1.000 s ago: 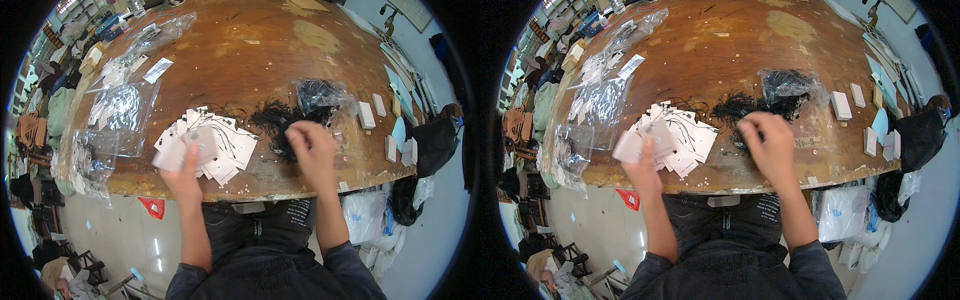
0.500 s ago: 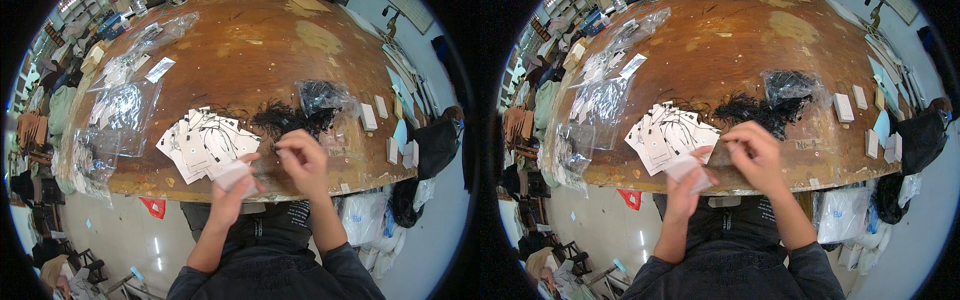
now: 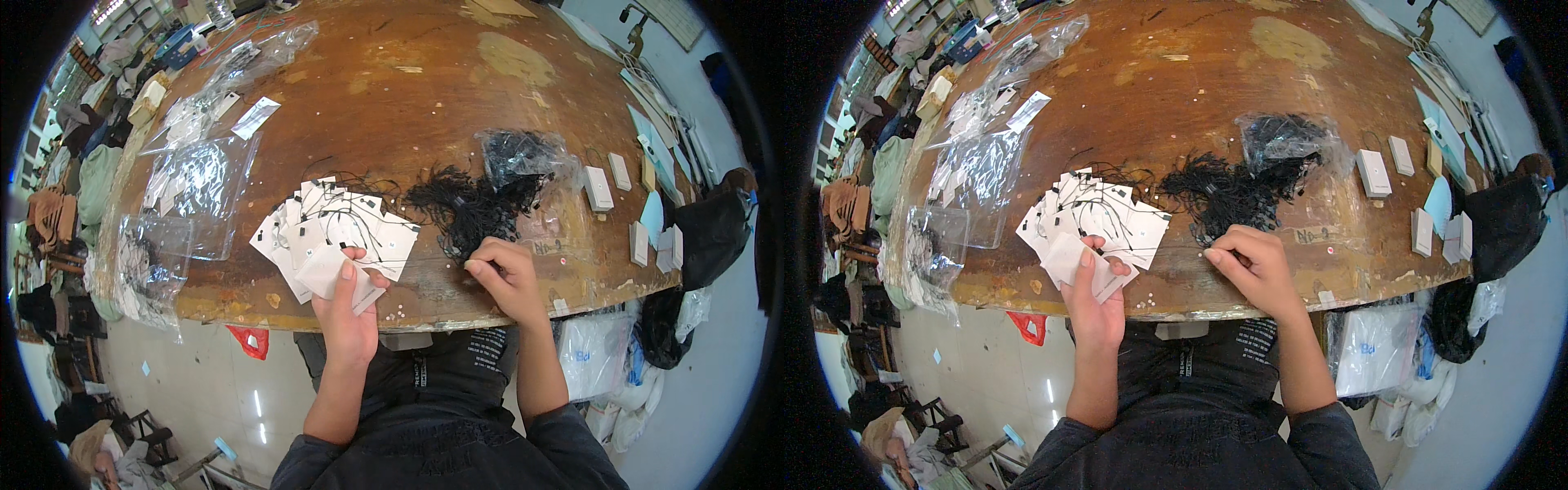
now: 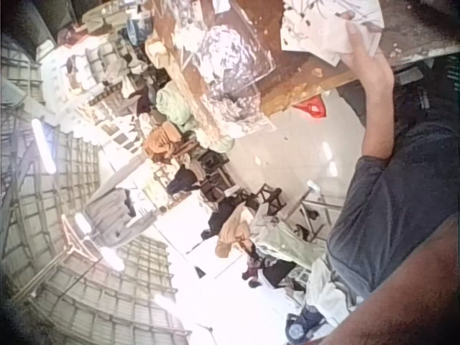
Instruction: The person repeatedly picks up small white rectangular components and black wires from a table, attaches the wires to the components, and places the assembled units into a stack. The process is continuous and repetitive throughout the clip.
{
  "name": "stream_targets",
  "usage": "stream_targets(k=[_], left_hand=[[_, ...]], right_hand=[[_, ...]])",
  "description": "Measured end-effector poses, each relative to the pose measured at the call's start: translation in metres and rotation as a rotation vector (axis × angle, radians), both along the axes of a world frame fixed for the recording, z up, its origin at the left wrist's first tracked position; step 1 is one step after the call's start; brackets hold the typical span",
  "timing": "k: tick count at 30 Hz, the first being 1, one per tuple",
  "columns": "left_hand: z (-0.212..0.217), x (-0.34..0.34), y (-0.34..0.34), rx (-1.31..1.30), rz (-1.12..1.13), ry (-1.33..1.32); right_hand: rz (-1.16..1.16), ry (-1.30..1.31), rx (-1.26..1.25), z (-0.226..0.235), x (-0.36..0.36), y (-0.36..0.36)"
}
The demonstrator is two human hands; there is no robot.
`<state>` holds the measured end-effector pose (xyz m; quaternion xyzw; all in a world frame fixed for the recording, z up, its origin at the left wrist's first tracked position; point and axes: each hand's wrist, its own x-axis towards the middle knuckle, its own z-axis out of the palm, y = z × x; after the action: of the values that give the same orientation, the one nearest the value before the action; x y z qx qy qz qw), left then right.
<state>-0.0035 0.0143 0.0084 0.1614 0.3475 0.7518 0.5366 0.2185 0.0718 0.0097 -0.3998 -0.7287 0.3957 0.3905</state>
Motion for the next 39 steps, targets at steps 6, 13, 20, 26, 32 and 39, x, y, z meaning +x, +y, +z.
stream_targets(k=[6,13,20,26,32,39], left_hand=[[0.000,-0.002,0.001,-0.011,-0.010,0.227],[-0.011,0.005,0.000,-0.021,-0.199,0.220],[-0.009,0.001,-0.004,-0.071,-0.230,0.574],[0.004,0.014,-0.002,0.132,-0.517,0.283],[-0.004,0.015,0.007,0.127,-0.730,0.436],[-0.010,0.004,0.003,0.125,-0.509,0.398]], right_hand=[[-0.002,0.190,0.189,0.005,-0.005,0.006],[0.066,1.213,-0.261,0.024,-0.017,-0.001],[-0.194,0.343,-0.251,0.019,-0.049,0.003],[-0.072,-0.001,0.284,0.029,-0.054,-0.002],[0.018,0.302,-0.100,0.029,-0.038,0.003],[-0.056,0.349,-0.496,0.019,-0.013,0.006]])
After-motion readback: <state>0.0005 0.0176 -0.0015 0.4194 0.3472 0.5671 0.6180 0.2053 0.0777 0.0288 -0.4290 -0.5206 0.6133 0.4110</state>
